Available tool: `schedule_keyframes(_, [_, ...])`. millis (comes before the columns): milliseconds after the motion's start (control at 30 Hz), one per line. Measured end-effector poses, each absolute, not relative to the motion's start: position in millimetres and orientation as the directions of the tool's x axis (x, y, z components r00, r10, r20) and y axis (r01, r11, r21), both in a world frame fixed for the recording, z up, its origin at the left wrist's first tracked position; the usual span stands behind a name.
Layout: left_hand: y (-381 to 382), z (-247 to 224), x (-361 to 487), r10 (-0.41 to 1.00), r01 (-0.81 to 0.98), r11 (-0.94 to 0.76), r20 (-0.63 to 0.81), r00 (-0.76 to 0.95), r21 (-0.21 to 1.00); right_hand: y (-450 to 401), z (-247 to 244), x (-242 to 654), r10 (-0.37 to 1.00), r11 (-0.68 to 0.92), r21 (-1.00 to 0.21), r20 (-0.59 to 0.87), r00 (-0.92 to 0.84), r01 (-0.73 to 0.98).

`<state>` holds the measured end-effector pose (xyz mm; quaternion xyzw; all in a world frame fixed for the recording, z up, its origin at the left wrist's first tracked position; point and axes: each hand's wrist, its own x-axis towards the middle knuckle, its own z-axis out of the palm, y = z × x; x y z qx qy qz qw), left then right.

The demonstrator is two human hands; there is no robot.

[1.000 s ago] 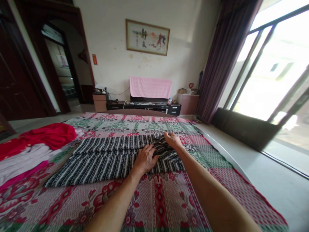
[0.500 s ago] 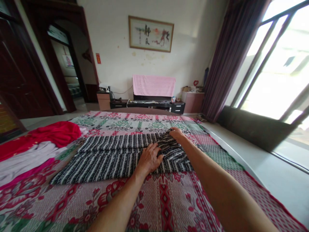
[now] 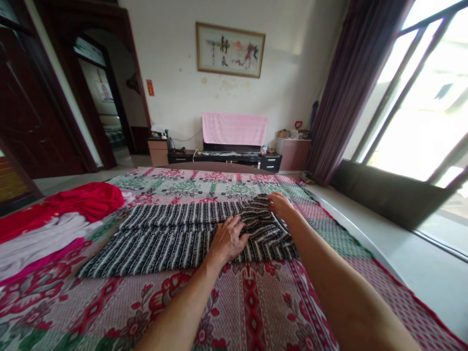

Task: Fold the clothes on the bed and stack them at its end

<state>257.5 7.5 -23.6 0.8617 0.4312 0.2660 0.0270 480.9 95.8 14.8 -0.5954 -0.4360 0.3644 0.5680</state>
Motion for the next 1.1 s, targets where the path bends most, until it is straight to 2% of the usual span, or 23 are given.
schedule_keyframes(100, [7.4, -24.4, 257.5, 0.752, 0.731, -0.628, 0.449, 0.482, 0.267, 78.7, 22.8, 487.5, 0.948, -0.061, -0.997, -0.04, 0.317, 0.056])
schedule_keyframes(200, [8.1, -26.0, 257.7, 0.745, 0.731, -0.631, 0.463, 0.48, 0.259, 65.0, 20.9, 487.1, 0.951, -0.125, -0.981, -0.076, 0.299, 0.149])
schedule_keyframes(300, [8.6, -26.6, 257.6, 0.743, 0.727, -0.635, 0.463, 0.484, 0.259, 61.3, 12.4, 484.4, 0.961, -0.105, -0.962, -0.033, 0.274, 0.252])
schedule_keyframes(433, [8.5, -25.7, 257.2, 0.75, 0.73, -0.631, 0.444, 0.49, 0.262, 69.5, 0.9, 482.7, 0.988, -0.006, -0.924, 0.053, 0.144, 0.382])
schedule_keyframes(500, [8.9, -25.6, 257.0, 0.748, 0.726, -0.635, 0.449, 0.489, 0.265, 74.9, -3.9, 482.1, 0.967, 0.036, -0.868, 0.155, 0.202, 0.495])
schedule_keyframes(600, [10.1, -26.7, 256.9, 0.74, 0.718, -0.643, 0.457, 0.493, 0.266, 77.9, -7.4, 480.1, 0.912, 0.013, -0.802, 0.254, 0.322, 0.597])
schedule_keyframes(700, [11.0, -28.0, 257.0, 0.745, 0.724, -0.637, 0.452, 0.49, 0.265, 71.5, -2.1, 480.0, 0.933, -0.022, -0.84, 0.177, 0.314, 0.541])
schedule_keyframes(833, [10.7, -28.0, 256.9, 0.746, 0.724, -0.636, 0.454, 0.487, 0.268, 54.9, 15.9, 490.6, 0.984, -0.045, -0.882, 0.042, 0.173, 0.47])
schedule_keyframes(967, [10.1, -26.7, 255.9, 0.718, 0.701, -0.662, 0.489, 0.495, 0.263, 44.4, 27.6, 503.3, 0.998, -0.063, -0.839, -0.037, 0.059, 0.54])
schedule_keyframes(1100, [10.0, -27.4, 254.2, 0.646, 0.632, -0.736, 0.536, 0.544, 0.245, 46.3, 25.9, 502.8, 1.0, -0.017, -0.762, -0.019, 0.004, 0.648])
